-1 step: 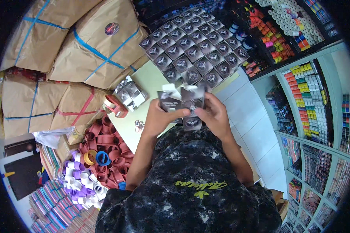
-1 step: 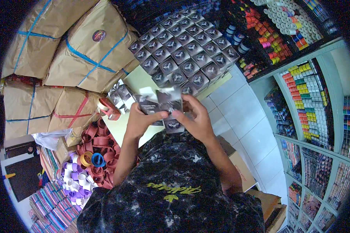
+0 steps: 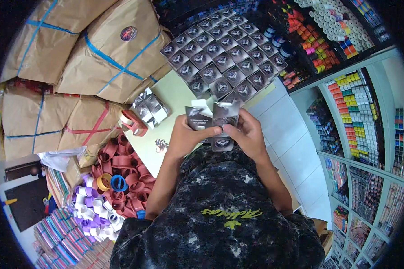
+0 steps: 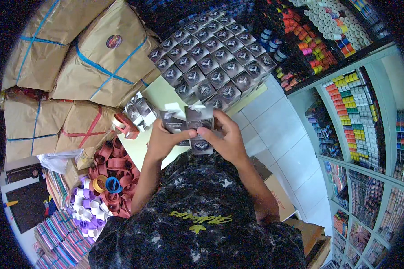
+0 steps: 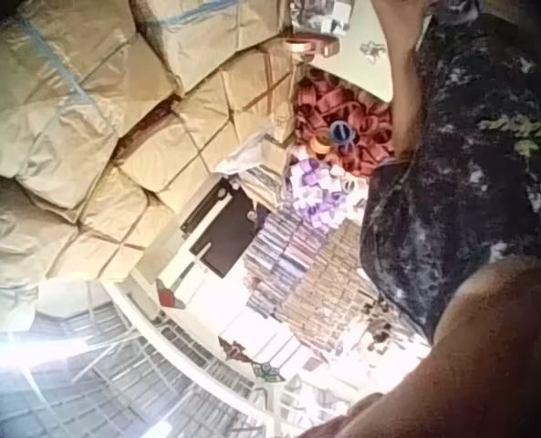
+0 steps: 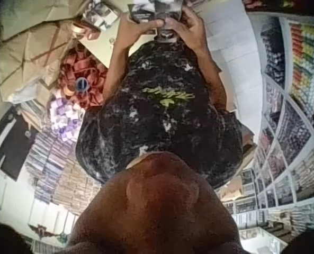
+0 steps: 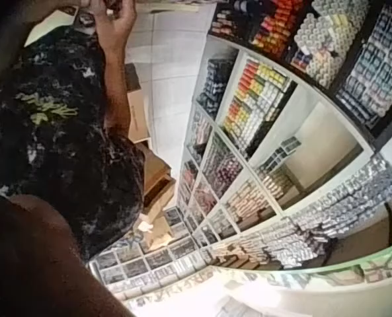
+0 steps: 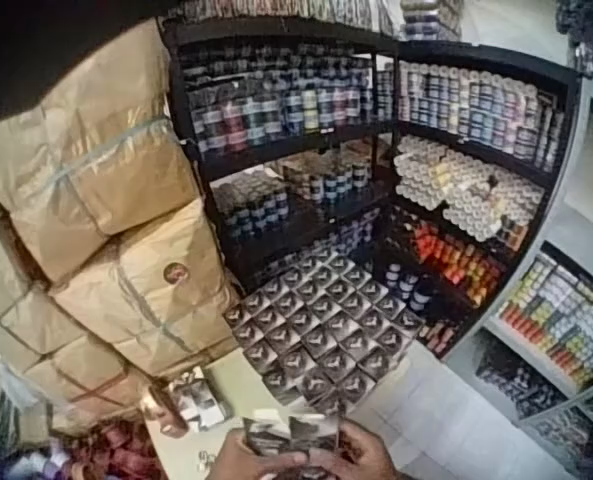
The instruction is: Folding and assembling small cardboard boxes for toy packaging in a stockroom.
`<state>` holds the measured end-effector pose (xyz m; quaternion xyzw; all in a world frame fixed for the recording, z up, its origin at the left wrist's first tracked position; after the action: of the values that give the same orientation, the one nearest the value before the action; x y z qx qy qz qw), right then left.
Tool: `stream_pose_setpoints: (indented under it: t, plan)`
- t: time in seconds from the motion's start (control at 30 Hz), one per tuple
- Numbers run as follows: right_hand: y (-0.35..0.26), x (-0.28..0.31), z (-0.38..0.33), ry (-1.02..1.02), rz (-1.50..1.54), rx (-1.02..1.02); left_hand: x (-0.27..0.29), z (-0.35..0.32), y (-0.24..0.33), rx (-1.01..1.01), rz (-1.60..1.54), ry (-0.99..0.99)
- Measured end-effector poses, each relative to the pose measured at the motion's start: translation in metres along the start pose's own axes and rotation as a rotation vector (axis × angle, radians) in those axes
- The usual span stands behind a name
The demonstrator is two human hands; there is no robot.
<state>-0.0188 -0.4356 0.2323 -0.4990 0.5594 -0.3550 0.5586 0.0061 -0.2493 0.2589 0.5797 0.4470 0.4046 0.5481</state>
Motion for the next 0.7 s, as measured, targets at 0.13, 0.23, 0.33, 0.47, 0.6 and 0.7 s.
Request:
stream_pose_setpoints:
  t: [0.13,0.23,0.33,0.47,0.6,0.7]
  plan:
    - [-0.001,0.0,-0.002,0.058,0.046,-0.04,-0.012,-0.002,-0.006,0.025,0.0,-0.028]
    - [0.003,0.004,-0.004,0.094,0.005,-0.075,-0.015,-0.003,-0.002,0.008,0.001,-0.055]
    - [0.007,0.01,-0.007,0.148,-0.015,-0.095,-0.014,-0.002,-0.007,0.016,0.005,-0.083]
    - [0.011,0.014,-0.01,0.2,-0.163,-0.068,-0.009,-0.001,-0.021,0.008,0.094,-0.107]
    - [0.013,0.017,-0.01,0.186,-0.154,-0.134,-0.013,0.002,-0.016,0.004,0.052,-0.089]
    - [-0.003,0.008,-0.006,0.188,0.008,0.001,-0.017,0.005,-0.013,0.046,0.056,-0.103]
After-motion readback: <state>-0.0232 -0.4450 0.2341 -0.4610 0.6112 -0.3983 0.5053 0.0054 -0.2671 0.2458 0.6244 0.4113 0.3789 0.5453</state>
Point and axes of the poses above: each hand's wrist, its own z-axis towards the middle knuckle, its own x-axis out of the back of the hand, y = z × x, the point moved 4 cm from there along z, towards the middle knuckle, and after that the axes turned 9 degrees about -x, right-handed, at the moved point
